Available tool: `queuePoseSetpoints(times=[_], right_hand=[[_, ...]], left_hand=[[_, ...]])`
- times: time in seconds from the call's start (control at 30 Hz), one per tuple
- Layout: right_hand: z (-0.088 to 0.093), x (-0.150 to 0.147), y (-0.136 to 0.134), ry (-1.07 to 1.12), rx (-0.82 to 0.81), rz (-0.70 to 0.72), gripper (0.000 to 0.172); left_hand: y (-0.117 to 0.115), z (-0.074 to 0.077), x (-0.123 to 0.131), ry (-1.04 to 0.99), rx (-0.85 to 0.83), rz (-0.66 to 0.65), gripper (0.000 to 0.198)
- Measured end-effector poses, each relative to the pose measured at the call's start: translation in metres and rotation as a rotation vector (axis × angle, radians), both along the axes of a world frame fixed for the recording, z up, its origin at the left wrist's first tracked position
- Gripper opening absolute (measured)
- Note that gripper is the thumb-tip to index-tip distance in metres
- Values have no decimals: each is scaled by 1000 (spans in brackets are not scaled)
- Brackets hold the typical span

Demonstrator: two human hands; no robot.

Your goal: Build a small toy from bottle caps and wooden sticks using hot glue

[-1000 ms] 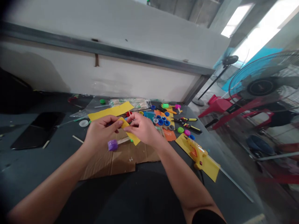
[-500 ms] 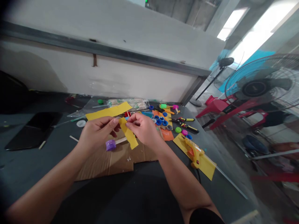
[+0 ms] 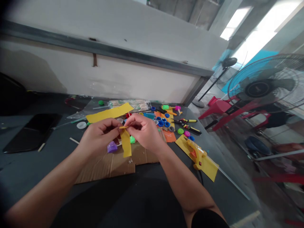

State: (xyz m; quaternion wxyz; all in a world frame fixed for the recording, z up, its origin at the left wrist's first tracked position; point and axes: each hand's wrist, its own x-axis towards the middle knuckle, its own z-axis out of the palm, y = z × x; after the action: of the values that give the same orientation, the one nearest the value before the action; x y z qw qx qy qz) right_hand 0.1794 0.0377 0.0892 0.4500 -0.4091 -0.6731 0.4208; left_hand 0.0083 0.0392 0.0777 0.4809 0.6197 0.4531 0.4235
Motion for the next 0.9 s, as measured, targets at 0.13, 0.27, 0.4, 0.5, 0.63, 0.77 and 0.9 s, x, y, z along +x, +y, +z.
queuePoseSetpoints(times=[0.13, 0.27, 0.4, 0.5, 0.63, 0.77, 0.9], right_hand=[[-2, -1, -2, -25, 39, -24, 6], [-5, -1, -3, -33, 62, -46, 7], [-3, -1, -4, -87, 100, -74, 8], [-1, 0, -3, -47, 59, -67, 12], [-1, -1, -1, -35, -24, -87, 17], [-2, 0, 4, -84, -40, -65, 22], [0, 1, 5, -82, -23, -48, 24]], left_hand=[[-1, 7, 2, -142, -100, -13, 4], [-2, 13, 4, -200, -136, -4, 12], [-2, 13, 5, -145, -79, 31, 14], [-2, 11, 4, -106, -50, 77, 13], [-2, 8, 3, -60, -22, 126, 13], [0, 6, 3, -24, -5, 107, 13], [0, 3, 4, 12, 18, 83, 15]])
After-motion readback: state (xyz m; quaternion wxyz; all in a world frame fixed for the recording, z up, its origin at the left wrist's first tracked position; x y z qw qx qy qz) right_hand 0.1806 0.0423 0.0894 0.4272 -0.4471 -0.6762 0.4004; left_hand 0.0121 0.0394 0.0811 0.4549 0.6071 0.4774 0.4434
